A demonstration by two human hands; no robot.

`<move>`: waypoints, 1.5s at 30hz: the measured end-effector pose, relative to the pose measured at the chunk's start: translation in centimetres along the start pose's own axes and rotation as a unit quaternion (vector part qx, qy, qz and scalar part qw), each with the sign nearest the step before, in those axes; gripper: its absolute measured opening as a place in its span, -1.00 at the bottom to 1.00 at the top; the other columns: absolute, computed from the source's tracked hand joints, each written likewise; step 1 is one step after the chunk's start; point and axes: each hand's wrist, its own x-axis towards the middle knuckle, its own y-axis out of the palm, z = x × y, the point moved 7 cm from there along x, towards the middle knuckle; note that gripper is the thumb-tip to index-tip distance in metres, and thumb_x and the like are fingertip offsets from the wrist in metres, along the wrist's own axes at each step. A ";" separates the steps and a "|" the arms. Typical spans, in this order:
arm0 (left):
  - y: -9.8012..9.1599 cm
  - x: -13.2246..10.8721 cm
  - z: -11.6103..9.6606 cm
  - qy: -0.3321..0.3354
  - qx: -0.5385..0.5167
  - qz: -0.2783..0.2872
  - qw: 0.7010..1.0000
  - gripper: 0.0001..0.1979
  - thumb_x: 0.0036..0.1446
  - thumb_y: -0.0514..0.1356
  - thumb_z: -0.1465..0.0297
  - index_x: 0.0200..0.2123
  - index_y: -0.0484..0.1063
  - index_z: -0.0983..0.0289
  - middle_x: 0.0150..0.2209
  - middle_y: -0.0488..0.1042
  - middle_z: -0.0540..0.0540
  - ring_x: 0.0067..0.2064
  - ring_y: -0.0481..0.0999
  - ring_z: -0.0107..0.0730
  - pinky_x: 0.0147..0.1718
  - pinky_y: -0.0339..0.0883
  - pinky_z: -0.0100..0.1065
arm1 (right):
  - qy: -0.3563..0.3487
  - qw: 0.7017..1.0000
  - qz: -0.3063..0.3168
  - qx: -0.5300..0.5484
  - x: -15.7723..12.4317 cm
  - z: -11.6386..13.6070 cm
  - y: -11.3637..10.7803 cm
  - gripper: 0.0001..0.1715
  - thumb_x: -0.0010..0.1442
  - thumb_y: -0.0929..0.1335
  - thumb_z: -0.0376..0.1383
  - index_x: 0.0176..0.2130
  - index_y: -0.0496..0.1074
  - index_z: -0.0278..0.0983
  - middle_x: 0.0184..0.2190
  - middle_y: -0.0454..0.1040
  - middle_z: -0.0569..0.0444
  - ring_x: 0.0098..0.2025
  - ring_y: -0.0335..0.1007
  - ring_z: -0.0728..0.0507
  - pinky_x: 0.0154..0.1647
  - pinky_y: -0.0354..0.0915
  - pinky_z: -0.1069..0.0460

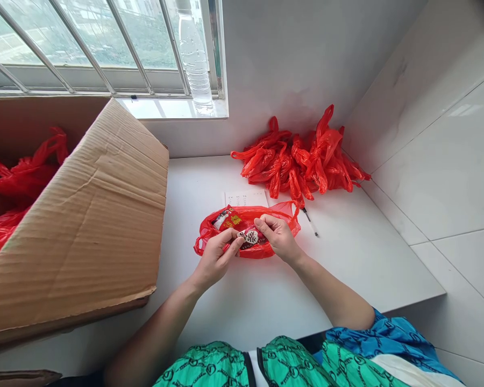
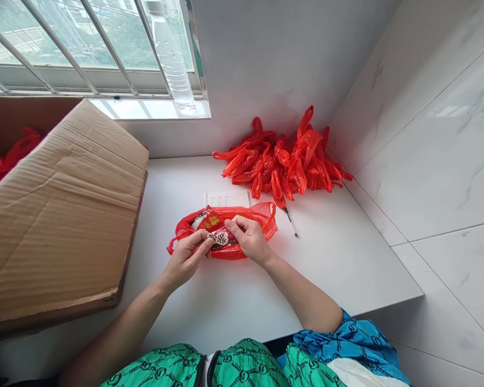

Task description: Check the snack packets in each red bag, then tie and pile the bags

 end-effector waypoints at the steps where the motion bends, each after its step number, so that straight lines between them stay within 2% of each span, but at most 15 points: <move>1: 0.0 0.0 0.0 -0.005 0.000 0.002 1.000 -0.68 0.35 0.06 0.22 -0.43 0.29 0.27 -0.49 0.33 -0.02 -0.45 0.26 -0.49 -0.43 0.14 -0.42 | -0.008 1.000 -0.002 -0.006 0.0 0.1 0.0 -0.47 0.23 0.37 0.06 -0.52 0.21 -0.24 -0.58 0.18 0.22 -0.53 0.12 0.03 -0.50 0.23 0.10; 6: 0.0 -0.1 0.0 -0.010 0.032 -0.010 0.999 -0.66 0.35 0.04 0.20 -0.44 0.30 0.26 -0.49 0.35 -0.01 -0.45 0.28 -0.46 -0.41 0.16 -0.40 | -0.017 0.999 -0.010 -0.044 -0.1 0.3 -0.2 -0.45 0.26 0.33 0.10 -0.52 0.20 -0.23 -0.57 0.18 0.20 -0.52 0.13 0.01 -0.49 0.24 0.08; 10: -1.2 0.0 -0.4 0.048 0.167 -0.043 0.984 -0.67 0.38 -0.01 0.26 -0.37 0.41 0.24 -0.41 0.46 0.04 -0.36 0.39 -0.38 -0.27 0.22 -0.35 | -0.047 0.988 -0.009 -0.147 0.0 0.9 -0.9 -0.46 0.34 0.21 0.10 -0.45 0.31 -0.21 -0.51 0.29 0.14 -0.46 0.26 -0.06 -0.42 0.31 0.03; 13: -3.4 0.2 -0.7 0.074 0.261 -0.110 0.956 -0.71 0.38 -0.01 0.28 -0.24 0.48 0.22 -0.27 0.53 0.09 -0.18 0.47 -0.29 -0.08 0.24 -0.29 | -0.124 0.925 -0.038 -0.358 0.0 2.4 -2.1 -0.57 0.40 0.19 -0.01 -0.28 0.48 -0.18 -0.35 0.47 0.05 -0.31 0.39 -0.12 -0.25 0.28 -0.01; 16: -5.9 0.2 -0.4 0.045 0.338 -0.189 0.921 -0.73 0.33 0.06 0.23 -0.10 0.48 0.23 -0.10 0.49 0.16 -0.07 0.47 -0.21 -0.06 0.28 -0.26 | -0.170 0.849 -0.113 -0.487 -0.1 4.0 -4.4 -0.62 0.41 0.20 -0.07 -0.12 0.51 -0.17 -0.20 0.53 0.01 -0.17 0.42 -0.17 -0.14 0.25 -0.04; 18: -6.6 0.1 0.4 0.005 0.390 -0.192 0.900 -0.62 0.30 0.10 0.18 0.07 0.41 0.24 0.01 0.42 0.22 -0.01 0.45 -0.13 -0.06 0.31 -0.22 | -0.193 0.813 -0.186 -0.517 -0.3 5.2 -6.5 -0.62 0.41 0.20 -0.08 -0.08 0.50 -0.20 -0.15 0.53 -0.02 -0.11 0.41 -0.19 -0.06 0.24 -0.05; 21: -6.8 -0.4 2.0 -0.074 0.445 -0.141 0.881 -0.43 0.27 0.12 0.11 0.23 0.25 0.30 0.06 0.37 0.31 0.01 0.46 -0.04 -0.10 0.35 -0.17 | -0.180 0.773 -0.260 -0.550 -0.5 6.0 -9.4 -0.58 0.34 0.27 -0.01 -0.06 0.49 -0.23 -0.11 0.51 -0.06 -0.12 0.41 -0.21 -0.05 0.24 -0.08; 24: -6.7 -1.3 2.5 -0.135 0.468 -0.101 0.867 -0.35 0.27 0.10 0.08 0.29 0.16 0.33 0.00 0.43 0.31 -0.03 0.50 -0.01 -0.24 0.37 -0.22 | -0.091 0.795 -0.227 -0.555 0.0 5.0 -11.3 -0.57 0.24 0.33 0.07 -0.21 0.51 -0.21 -0.25 0.54 0.00 -0.30 0.41 -0.17 -0.24 0.24 -0.05; 28: -6.4 -2.7 1.4 -0.164 0.456 -0.085 0.871 -0.43 0.32 0.03 0.10 0.28 0.18 0.27 -0.24 0.54 0.15 -0.29 0.56 -0.15 -0.43 0.27 -0.33 | -0.034 0.882 -0.133 -0.450 0.2 4.3 -11.5 -0.61 0.21 0.36 0.03 -0.41 0.45 -0.21 -0.44 0.50 0.11 -0.41 0.35 -0.10 -0.34 0.20 0.00; 30: -6.3 -3.3 0.1 -0.129 0.423 -0.104 0.891 -0.54 0.34 0.01 0.15 0.21 0.27 0.20 -0.34 0.52 0.05 -0.44 0.49 -0.29 -0.47 0.25 -0.36 | -0.050 0.925 -0.112 -0.359 0.2 4.9 -11.1 -0.64 0.20 0.37 0.00 -0.39 0.44 -0.22 -0.46 0.47 0.13 -0.41 0.33 -0.08 -0.33 0.22 0.01; 33: -6.4 -3.7 -2.9 -0.018 0.357 -0.166 0.919 -0.65 0.34 0.04 0.18 0.10 0.38 0.15 -0.27 0.52 0.03 -0.45 0.44 -0.43 -0.45 0.30 -0.41 | -0.091 0.969 -0.093 -0.210 0.4 6.3 -10.3 -0.67 0.18 0.39 -0.01 -0.35 0.41 -0.22 -0.41 0.43 0.13 -0.36 0.32 -0.07 -0.30 0.26 0.03; 36: -7.4 -3.7 -6.7 0.069 0.333 -0.241 0.909 -0.72 0.33 0.10 0.23 0.00 0.46 0.17 -0.22 0.50 0.04 -0.40 0.46 -0.48 -0.43 0.36 -0.45 | -0.145 0.980 -0.102 -0.093 0.9 8.1 -9.6 -0.72 0.15 0.41 -0.07 -0.37 0.36 -0.21 -0.27 0.43 0.11 -0.27 0.34 -0.07 -0.20 0.30 0.02; 39: -8.8 -3.3 -10.7 0.130 0.317 -0.323 0.882 -0.78 0.29 0.16 0.27 -0.06 0.51 0.17 -0.24 0.50 0.03 -0.41 0.45 -0.53 -0.47 0.40 -0.48 | -0.195 0.972 -0.129 -0.012 1.6 10.6 -9.1 -0.79 0.15 0.40 -0.12 -0.35 0.34 -0.18 -0.09 0.43 0.08 -0.13 0.39 -0.10 -0.07 0.33 -0.02; 42: -10.7 -3.0 -14.0 0.158 0.290 -0.419 0.846 -0.78 0.25 0.23 0.28 -0.06 0.53 0.18 -0.22 0.52 0.03 -0.40 0.47 -0.53 -0.50 0.43 -0.46 | -0.244 0.956 -0.161 -0.003 2.1 13.4 -8.7 -0.79 0.23 0.32 -0.08 -0.27 0.33 -0.16 0.04 0.41 0.04 0.01 0.40 -0.16 -0.01 0.35 -0.08; 45: -12.3 -2.6 -15.3 0.147 0.216 -0.485 0.834 -0.73 0.22 0.27 0.24 -0.04 0.53 0.18 -0.19 0.52 0.03 -0.36 0.49 -0.48 -0.51 0.46 -0.42 | -0.289 0.938 -0.186 -0.033 2.1 15.5 -8.1 -0.71 0.29 0.24 -0.01 -0.14 0.33 -0.13 0.10 0.39 0.01 0.15 0.35 -0.19 0.07 0.35 -0.13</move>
